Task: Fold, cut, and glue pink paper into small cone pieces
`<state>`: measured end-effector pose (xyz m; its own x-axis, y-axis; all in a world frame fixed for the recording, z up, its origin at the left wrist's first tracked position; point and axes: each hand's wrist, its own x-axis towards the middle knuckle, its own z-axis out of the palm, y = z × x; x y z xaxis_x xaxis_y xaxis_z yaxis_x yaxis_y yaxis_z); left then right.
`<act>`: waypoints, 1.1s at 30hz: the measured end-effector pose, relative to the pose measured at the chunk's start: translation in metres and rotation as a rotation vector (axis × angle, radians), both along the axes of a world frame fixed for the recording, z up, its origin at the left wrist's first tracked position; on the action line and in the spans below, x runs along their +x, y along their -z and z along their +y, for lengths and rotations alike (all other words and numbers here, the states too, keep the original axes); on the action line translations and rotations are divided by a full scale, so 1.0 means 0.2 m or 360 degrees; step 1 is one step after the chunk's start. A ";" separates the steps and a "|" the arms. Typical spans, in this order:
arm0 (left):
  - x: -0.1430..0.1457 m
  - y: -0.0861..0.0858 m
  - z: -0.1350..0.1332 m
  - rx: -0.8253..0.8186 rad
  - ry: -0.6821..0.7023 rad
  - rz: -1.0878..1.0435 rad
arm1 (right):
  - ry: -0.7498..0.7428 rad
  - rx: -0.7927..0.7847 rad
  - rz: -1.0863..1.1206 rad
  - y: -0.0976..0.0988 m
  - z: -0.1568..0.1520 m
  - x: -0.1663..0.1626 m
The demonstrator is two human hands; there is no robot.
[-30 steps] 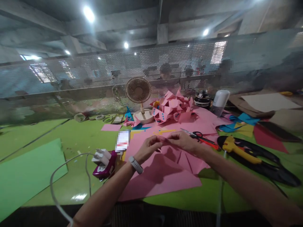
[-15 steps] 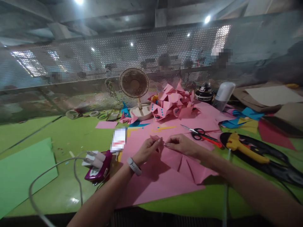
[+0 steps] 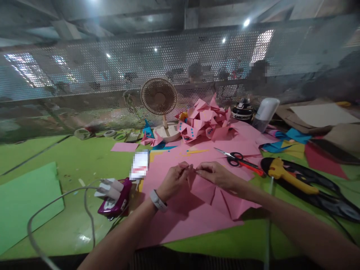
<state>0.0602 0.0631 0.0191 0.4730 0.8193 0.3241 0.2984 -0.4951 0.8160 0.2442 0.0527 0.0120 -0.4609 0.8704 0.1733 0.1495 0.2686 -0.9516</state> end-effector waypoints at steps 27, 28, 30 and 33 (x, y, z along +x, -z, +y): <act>-0.02 0.02 -0.09 0.1670 -0.0076 0.1205 | 0.0208 0.0528 -0.0338 0.01 -0.05 -0.01; -0.02 0.02 -0.08 0.1651 -0.0054 0.1200 | 0.0201 0.0527 -0.0328 0.01 -0.05 -0.01; -0.03 0.01 -0.08 0.1543 -0.0024 0.1123 | 0.0194 0.0506 -0.0276 0.00 -0.04 -0.01; -0.04 -0.02 -0.07 0.1138 -0.0143 0.0800 | 0.0188 0.0350 -0.0075 -0.02 -0.01 0.00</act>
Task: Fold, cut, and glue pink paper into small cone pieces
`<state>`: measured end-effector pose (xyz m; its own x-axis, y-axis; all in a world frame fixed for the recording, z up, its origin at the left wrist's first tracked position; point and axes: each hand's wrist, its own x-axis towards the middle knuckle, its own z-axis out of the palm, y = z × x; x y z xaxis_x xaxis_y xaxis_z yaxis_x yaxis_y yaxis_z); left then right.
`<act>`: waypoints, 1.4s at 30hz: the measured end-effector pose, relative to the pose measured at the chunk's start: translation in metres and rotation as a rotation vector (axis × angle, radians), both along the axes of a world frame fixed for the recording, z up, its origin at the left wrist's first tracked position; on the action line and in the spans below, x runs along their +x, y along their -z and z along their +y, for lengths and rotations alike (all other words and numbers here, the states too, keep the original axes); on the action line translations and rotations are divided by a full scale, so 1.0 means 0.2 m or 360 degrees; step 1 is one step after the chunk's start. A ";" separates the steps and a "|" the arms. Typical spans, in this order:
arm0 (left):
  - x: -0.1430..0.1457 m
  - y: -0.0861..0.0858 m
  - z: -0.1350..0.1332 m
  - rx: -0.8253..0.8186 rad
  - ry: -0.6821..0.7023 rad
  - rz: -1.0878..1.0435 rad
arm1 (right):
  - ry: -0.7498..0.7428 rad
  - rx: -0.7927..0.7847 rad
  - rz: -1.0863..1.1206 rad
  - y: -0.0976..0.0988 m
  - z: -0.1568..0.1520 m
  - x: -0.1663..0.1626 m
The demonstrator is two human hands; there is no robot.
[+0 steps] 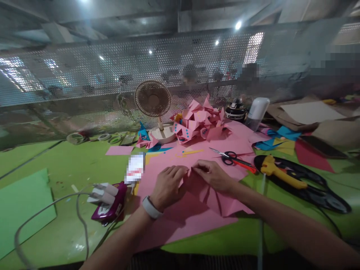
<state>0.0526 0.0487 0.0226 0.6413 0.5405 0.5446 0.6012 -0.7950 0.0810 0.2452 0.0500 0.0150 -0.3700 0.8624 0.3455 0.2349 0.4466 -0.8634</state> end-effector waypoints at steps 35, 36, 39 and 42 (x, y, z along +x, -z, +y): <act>-0.01 0.04 0.04 -0.2609 0.0634 -0.2294 | 0.0548 0.1636 -0.0779 -0.01 -0.02 0.07; -0.01 0.03 0.04 -0.2582 0.0646 -0.2279 | 0.0536 0.1633 -0.0777 -0.01 -0.02 0.06; 0.00 0.03 0.03 -0.2537 0.0655 -0.2283 | 0.0493 0.1627 -0.0759 0.00 -0.03 0.06; 0.01 0.03 0.03 -0.2527 0.0665 -0.2356 | 0.0458 0.1606 -0.0749 0.01 -0.03 0.04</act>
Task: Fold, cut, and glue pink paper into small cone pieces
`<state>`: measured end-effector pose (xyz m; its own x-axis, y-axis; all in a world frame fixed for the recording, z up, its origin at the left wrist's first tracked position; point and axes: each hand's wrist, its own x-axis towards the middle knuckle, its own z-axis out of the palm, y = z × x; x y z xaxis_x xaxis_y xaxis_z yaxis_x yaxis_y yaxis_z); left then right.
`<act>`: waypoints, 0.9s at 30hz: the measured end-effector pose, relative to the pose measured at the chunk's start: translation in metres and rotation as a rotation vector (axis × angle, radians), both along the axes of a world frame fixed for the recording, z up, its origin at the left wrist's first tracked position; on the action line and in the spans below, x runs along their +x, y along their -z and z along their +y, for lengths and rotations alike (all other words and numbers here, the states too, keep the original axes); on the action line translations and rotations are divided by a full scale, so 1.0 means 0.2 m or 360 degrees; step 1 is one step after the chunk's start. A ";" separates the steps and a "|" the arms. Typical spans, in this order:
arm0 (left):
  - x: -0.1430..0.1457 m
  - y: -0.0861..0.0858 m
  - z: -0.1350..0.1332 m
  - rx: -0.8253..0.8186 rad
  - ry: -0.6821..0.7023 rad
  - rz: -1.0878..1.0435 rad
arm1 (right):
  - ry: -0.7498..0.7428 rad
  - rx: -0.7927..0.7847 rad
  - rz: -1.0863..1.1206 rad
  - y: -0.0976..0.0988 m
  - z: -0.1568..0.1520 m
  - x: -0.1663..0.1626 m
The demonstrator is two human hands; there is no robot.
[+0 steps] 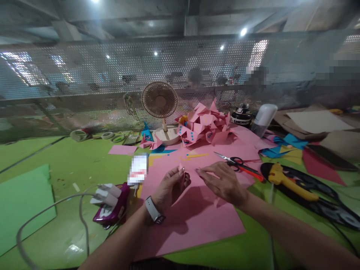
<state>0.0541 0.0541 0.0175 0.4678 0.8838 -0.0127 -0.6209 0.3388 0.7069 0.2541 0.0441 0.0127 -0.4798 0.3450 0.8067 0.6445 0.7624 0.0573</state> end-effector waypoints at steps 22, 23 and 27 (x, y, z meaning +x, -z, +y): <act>-0.11 0.00 0.11 -0.0342 0.0175 -0.0153 | -0.0821 -0.2668 0.1676 -0.04 0.05 -0.02; -0.11 -0.01 0.12 -0.0363 0.0097 -0.0151 | -0.0810 -0.2616 0.1811 -0.03 0.06 -0.03; -0.06 -0.02 0.10 -0.0146 0.0026 0.0158 | -0.0746 -0.2367 0.2116 0.01 0.10 -0.05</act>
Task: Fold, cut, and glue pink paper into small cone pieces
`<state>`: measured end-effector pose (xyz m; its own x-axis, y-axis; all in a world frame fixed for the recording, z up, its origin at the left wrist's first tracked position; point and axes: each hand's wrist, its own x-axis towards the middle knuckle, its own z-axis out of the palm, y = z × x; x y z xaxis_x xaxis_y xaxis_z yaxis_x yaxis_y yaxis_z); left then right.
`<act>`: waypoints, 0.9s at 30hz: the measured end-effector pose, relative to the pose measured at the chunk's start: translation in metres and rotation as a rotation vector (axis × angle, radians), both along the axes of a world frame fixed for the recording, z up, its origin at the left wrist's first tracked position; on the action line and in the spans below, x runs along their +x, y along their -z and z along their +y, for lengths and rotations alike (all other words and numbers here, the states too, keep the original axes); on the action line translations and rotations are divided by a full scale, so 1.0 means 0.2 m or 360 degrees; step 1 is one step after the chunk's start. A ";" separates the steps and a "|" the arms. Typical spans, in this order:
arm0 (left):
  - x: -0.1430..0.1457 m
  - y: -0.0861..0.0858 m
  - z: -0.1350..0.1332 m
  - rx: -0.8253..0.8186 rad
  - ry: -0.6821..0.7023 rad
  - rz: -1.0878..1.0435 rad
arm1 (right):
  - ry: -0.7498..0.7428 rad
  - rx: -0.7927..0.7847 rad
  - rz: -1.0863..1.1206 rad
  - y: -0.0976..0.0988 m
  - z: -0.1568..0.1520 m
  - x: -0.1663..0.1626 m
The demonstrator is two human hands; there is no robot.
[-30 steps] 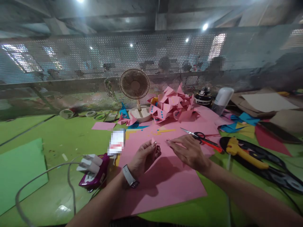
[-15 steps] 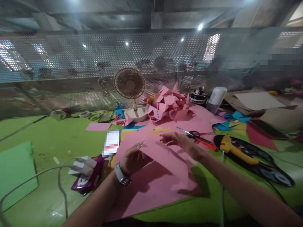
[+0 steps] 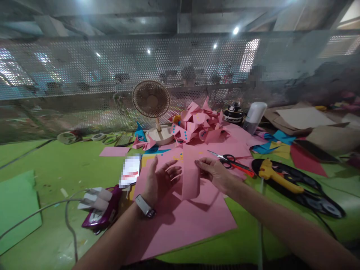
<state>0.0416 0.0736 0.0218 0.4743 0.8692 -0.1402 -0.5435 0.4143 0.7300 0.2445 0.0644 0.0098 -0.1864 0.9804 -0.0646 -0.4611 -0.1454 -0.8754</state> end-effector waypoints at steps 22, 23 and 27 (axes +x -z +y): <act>0.06 0.00 -0.08 0.0745 -0.0173 0.0950 | 0.0039 0.0103 -0.0228 0.02 -0.04 -0.02; 0.06 0.01 -0.07 0.0752 -0.0179 0.0945 | 0.0040 0.0122 -0.0252 0.01 -0.04 -0.02; 0.05 -0.03 -0.07 0.0920 -0.0183 0.0884 | 0.0147 0.0379 -0.0450 -0.01 -0.04 -0.01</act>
